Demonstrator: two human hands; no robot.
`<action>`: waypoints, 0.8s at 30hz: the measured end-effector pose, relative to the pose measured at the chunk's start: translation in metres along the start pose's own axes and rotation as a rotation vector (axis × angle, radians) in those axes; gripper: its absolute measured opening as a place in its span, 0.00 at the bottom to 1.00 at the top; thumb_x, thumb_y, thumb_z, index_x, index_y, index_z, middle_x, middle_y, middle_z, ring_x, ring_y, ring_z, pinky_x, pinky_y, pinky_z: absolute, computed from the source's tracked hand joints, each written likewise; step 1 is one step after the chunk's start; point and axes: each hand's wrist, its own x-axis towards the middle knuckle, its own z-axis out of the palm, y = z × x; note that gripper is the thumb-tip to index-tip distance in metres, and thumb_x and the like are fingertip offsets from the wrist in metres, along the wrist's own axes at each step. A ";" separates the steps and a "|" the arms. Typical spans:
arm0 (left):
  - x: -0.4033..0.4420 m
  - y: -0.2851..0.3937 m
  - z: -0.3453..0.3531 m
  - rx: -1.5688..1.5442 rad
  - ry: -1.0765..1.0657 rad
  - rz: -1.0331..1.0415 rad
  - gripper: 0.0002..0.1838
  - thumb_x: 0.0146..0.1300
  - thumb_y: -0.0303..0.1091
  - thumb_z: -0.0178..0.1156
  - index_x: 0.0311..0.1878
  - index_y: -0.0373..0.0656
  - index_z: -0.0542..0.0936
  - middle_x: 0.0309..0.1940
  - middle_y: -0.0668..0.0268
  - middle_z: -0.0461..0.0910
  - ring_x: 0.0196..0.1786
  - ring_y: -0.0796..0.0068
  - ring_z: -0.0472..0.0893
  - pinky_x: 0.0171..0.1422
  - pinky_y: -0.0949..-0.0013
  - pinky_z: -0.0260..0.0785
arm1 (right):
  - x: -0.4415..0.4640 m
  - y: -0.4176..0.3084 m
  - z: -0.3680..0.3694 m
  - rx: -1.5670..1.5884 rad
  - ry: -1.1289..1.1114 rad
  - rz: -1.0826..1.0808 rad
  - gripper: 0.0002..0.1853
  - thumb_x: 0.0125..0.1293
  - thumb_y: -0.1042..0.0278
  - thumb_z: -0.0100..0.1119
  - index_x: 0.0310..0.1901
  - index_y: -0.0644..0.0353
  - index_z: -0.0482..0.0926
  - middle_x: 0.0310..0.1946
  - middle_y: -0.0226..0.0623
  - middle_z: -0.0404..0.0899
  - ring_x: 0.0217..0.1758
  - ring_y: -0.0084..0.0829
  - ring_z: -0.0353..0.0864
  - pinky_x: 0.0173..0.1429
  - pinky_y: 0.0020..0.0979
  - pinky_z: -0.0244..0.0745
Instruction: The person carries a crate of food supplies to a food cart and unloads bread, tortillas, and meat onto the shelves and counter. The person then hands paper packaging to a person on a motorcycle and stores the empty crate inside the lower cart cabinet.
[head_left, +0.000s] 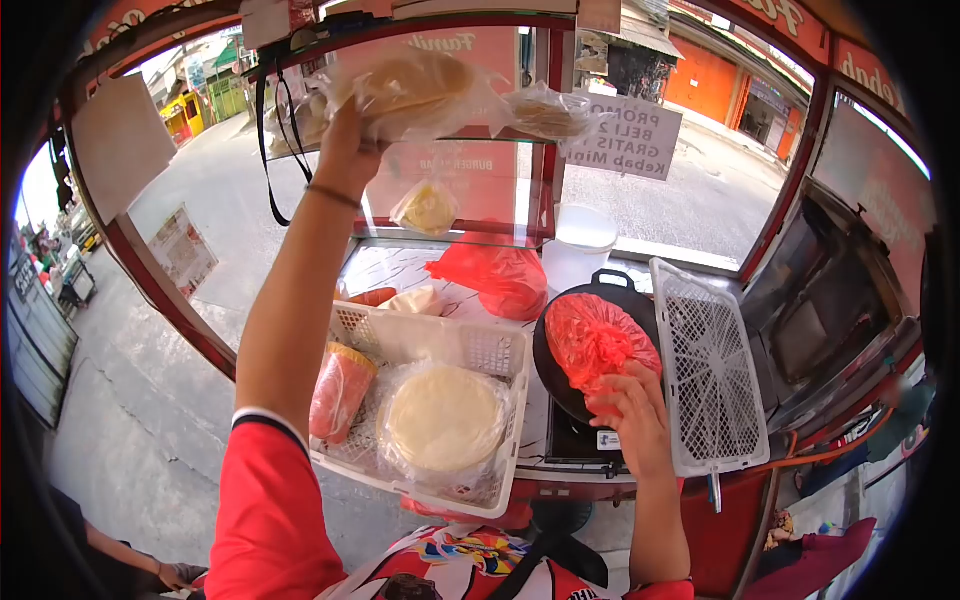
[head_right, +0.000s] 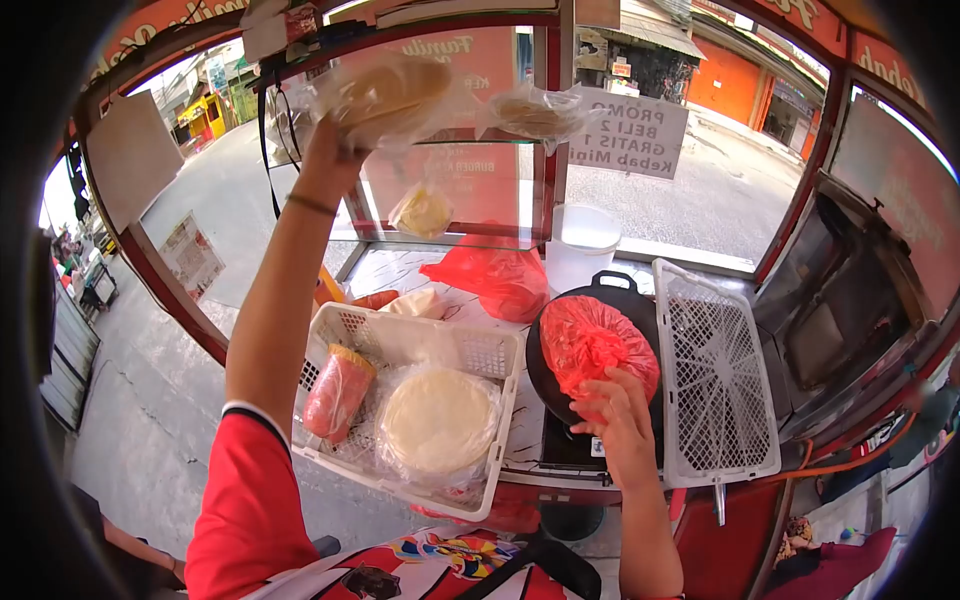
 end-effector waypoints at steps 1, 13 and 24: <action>0.001 0.009 0.044 -0.058 0.197 -0.100 0.22 0.70 0.41 0.60 0.64 0.47 0.72 0.56 0.62 0.81 0.57 0.57 0.81 0.56 0.48 0.78 | -0.008 -0.002 -0.003 -0.009 0.026 -0.004 0.25 0.78 0.57 0.48 0.70 0.58 0.60 0.59 0.47 0.75 0.55 0.42 0.81 0.51 0.41 0.81; 0.028 0.031 -0.036 0.237 -0.094 -0.470 0.35 0.73 0.50 0.55 0.74 0.44 0.57 0.66 0.46 0.72 0.66 0.50 0.76 0.63 0.52 0.76 | -0.053 -0.016 -0.041 -0.304 0.236 -0.097 0.25 0.75 0.69 0.51 0.70 0.63 0.60 0.58 0.47 0.75 0.52 0.35 0.82 0.49 0.33 0.81; -0.356 0.083 -0.224 0.819 0.107 -0.294 0.33 0.66 0.26 0.58 0.74 0.42 0.62 0.43 0.54 0.85 0.41 0.70 0.86 0.49 0.68 0.79 | 0.084 0.075 0.150 -0.986 -0.642 0.168 0.20 0.67 0.66 0.66 0.59 0.59 0.77 0.58 0.39 0.78 0.59 0.35 0.80 0.60 0.35 0.74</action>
